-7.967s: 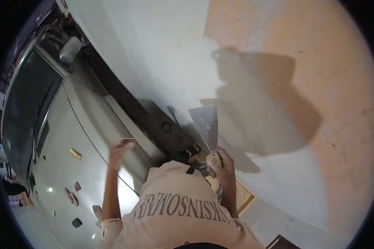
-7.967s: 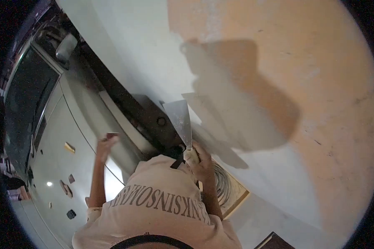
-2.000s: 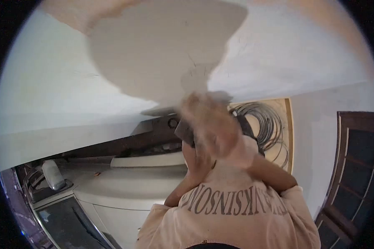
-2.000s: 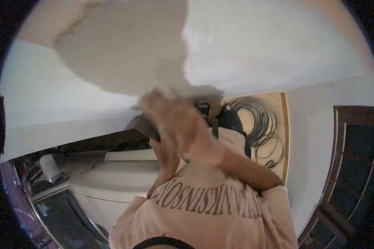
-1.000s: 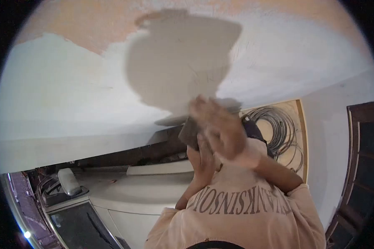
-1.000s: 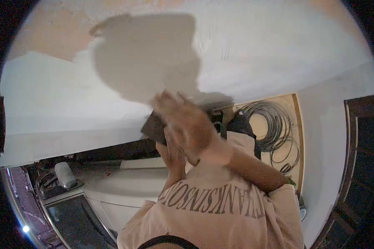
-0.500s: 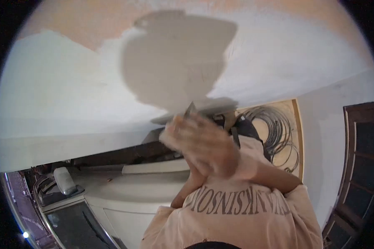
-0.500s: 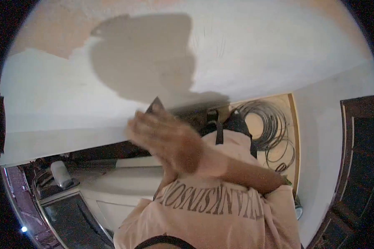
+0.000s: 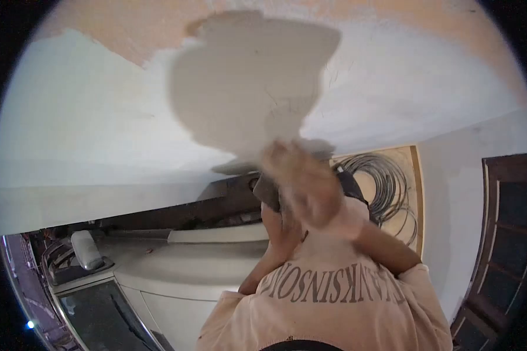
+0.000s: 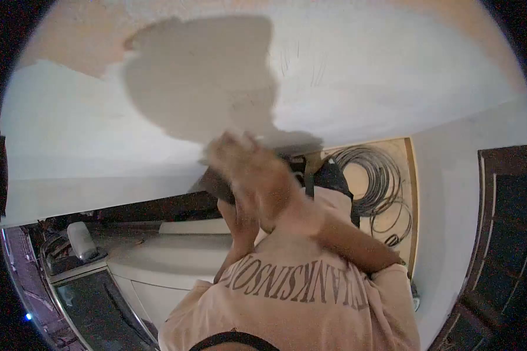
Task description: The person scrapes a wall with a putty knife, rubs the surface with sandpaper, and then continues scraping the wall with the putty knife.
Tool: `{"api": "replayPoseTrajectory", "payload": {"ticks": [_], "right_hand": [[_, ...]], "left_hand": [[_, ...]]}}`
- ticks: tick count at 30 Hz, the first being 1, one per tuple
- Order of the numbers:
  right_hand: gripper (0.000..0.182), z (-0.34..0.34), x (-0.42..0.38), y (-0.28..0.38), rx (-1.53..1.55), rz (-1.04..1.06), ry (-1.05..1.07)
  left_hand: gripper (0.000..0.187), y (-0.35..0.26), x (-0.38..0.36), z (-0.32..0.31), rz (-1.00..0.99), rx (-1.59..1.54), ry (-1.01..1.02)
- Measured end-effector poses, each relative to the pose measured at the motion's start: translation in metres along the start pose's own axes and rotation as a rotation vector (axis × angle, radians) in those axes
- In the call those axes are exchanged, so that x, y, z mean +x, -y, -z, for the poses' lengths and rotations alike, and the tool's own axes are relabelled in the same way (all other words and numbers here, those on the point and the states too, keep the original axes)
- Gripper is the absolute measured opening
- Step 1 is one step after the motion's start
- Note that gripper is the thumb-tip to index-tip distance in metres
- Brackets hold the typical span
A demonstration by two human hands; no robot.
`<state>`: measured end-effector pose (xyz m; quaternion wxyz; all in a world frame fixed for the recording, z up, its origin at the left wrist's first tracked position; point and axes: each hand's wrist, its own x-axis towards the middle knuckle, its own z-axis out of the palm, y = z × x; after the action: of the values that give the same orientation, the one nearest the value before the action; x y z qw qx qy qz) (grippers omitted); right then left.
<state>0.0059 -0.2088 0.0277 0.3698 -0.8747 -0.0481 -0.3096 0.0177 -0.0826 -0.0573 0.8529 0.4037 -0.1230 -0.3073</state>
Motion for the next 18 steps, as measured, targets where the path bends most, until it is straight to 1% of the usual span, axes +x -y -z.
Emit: {"api": "replayPoseTrajectory", "payload": {"ticks": [2, 3, 4, 5, 7, 8, 9, 11, 12, 14, 15, 16, 18], "right_hand": [[0.042, -0.015, 0.0, -0.008, 0.054, 0.159, -0.026], [0.042, -0.005, 0.001, -0.004, 0.08, 0.09, 0.028], [0.042, 0.005, 0.002, -0.001, 0.103, 0.02, 0.08], [0.043, 0.001, 0.002, 0.001, 0.142, 0.044, 0.054], [0.044, -0.011, -0.003, 0.006, 0.219, 0.084, 0.003], [0.044, -0.004, 0.001, 0.011, 0.164, 0.138, 0.139], [0.039, -0.006, -0.004, 0.006, 0.167, 0.017, 0.091], [0.032, -0.008, -0.002, -0.016, 0.126, -0.154, -0.023], [0.033, -0.004, -0.001, -0.002, 0.081, -0.027, 0.002], [0.038, -0.02, 0.001, -0.003, 0.079, 0.128, -0.034], [0.035, -0.013, -0.003, -0.005, 0.077, 0.083, 0.008], [0.033, -0.002, 0.001, -0.003, 0.072, 0.038, 0.051], [0.033, -0.01, -0.002, 0.006, 0.173, 0.059, 0.016]], "left_hand": [[0.041, 0.0, 0.001, -0.019, -0.096, -0.193, -0.19], [0.042, 0.0, 0.002, -0.029, -0.157, -0.279, -0.278], [0.04, -0.005, 0.007, -0.02, -0.112, 0.076, -0.21], [0.038, -0.008, 0.014, -0.016, -0.079, 0.425, -0.131], [0.033, -0.012, 0.026, -0.023, -0.074, 0.406, -0.168], [0.031, -0.015, 0.02, -0.027, -0.042, 0.403, -0.202], [0.028, -0.02, 0.01, -0.03, -0.005, 0.405, -0.243], [0.024, -0.026, 0.017, -0.036, -0.004, 0.389, -0.281], [0.026, -0.025, 0.029, -0.028, -0.254, 0.795, -0.125], [0.026, -0.022, 0.023, -0.022, -0.224, 0.681, -0.071], [0.026, -0.021, 0.01, -0.018, -0.188, 0.633, -0.058], [0.027, -0.022, 0.012, -0.018, -0.191, 0.576, -0.026], [0.025, -0.01, 0.008, -0.029, -0.126, 0.423, -0.231]]}}
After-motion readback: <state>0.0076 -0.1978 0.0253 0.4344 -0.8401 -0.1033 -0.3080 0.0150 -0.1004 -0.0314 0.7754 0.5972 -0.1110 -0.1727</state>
